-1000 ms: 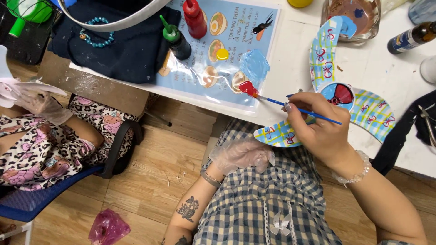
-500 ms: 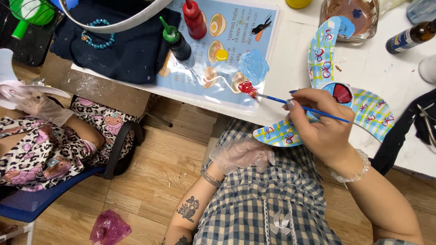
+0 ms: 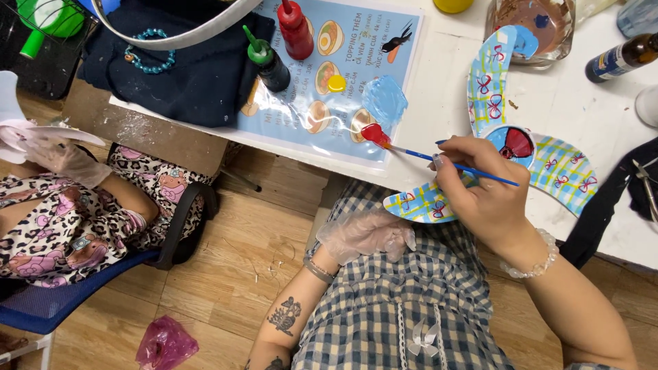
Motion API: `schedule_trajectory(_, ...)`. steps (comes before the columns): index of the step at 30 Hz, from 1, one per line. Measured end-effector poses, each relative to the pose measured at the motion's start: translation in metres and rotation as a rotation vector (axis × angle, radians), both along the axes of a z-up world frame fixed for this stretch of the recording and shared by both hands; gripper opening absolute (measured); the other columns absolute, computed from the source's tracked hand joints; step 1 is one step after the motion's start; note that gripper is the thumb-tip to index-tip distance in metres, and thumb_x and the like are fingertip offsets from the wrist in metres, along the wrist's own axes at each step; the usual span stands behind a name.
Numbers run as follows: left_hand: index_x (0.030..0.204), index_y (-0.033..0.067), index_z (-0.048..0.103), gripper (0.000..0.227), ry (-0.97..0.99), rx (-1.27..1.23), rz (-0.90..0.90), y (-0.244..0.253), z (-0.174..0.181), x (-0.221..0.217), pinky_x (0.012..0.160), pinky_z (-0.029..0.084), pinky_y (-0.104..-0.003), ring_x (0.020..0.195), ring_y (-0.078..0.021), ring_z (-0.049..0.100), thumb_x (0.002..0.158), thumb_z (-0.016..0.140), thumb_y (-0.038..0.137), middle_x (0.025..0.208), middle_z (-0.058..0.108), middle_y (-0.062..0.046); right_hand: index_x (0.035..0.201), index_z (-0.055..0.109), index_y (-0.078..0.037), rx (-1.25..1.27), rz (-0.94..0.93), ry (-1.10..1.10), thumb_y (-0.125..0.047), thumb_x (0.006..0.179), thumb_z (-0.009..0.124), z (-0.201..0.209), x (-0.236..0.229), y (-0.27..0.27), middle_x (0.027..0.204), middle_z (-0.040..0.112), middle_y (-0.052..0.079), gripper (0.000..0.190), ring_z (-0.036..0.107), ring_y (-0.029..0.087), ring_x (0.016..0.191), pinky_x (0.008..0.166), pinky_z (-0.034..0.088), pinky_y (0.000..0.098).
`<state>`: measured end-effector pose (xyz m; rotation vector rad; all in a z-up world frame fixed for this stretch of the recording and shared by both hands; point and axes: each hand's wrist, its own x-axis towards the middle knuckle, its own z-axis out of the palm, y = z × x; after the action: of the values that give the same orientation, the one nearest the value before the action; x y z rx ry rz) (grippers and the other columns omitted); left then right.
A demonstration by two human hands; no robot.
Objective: Painting a decorative paper fan prop with a paintbrush
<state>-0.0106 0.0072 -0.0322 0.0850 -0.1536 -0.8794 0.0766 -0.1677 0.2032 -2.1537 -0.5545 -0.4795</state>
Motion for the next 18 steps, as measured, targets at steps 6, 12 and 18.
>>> schedule_trajectory(6, 0.122, -0.0108, 0.062, 0.045, 0.009, 0.041, -0.018, 0.006, 0.018, 0.002, 0.075, 0.054, -0.044, 0.074, -0.0218, 0.058, 0.115, 0.044, 0.03, 0.111, 0.068, -0.029, 0.104, 0.074, -0.002, -0.014, -0.024, 0.003, 0.006, 0.095, 0.079, 0.003, -0.005, -0.007, 0.076, 0.074, 0.011, 0.013, 0.07, 0.028, 0.062, 0.061, 0.055, 0.0331)
schedule_trajectory(12, 0.128, -0.0173, 0.06, 0.047, -0.03, -0.064, -0.161, 0.01, 0.015, 0.01, 0.084, 0.061, -0.038, 0.087, -0.0351, 0.074, 0.115, 0.047, 0.026, 0.117, 0.069, -0.033, 0.113, 0.054, 0.007, 0.499, -0.116, 0.425, 0.005, 0.106, 0.06, 0.022, -0.01, -0.008, 0.077, 0.065, 0.023, 0.01, 0.063, 0.023, 0.056, 0.054, 0.054, 0.0283)
schedule_trajectory(18, 0.144, -0.006, 0.049, 0.042, 0.082, -0.073, -0.149, 0.007, 0.008, 0.004, 0.082, 0.058, -0.041, 0.087, -0.03, 0.07, 0.114, 0.053, 0.023, 0.122, 0.068, -0.03, 0.11, 0.051, 0.002, 0.715, -0.147, 0.572, 0.006, 0.099, 0.053, 0.023, -0.003, -0.028, 0.071, 0.061, 0.022, 0.012, 0.055, 0.025, 0.046, 0.048, 0.049, 0.0279)
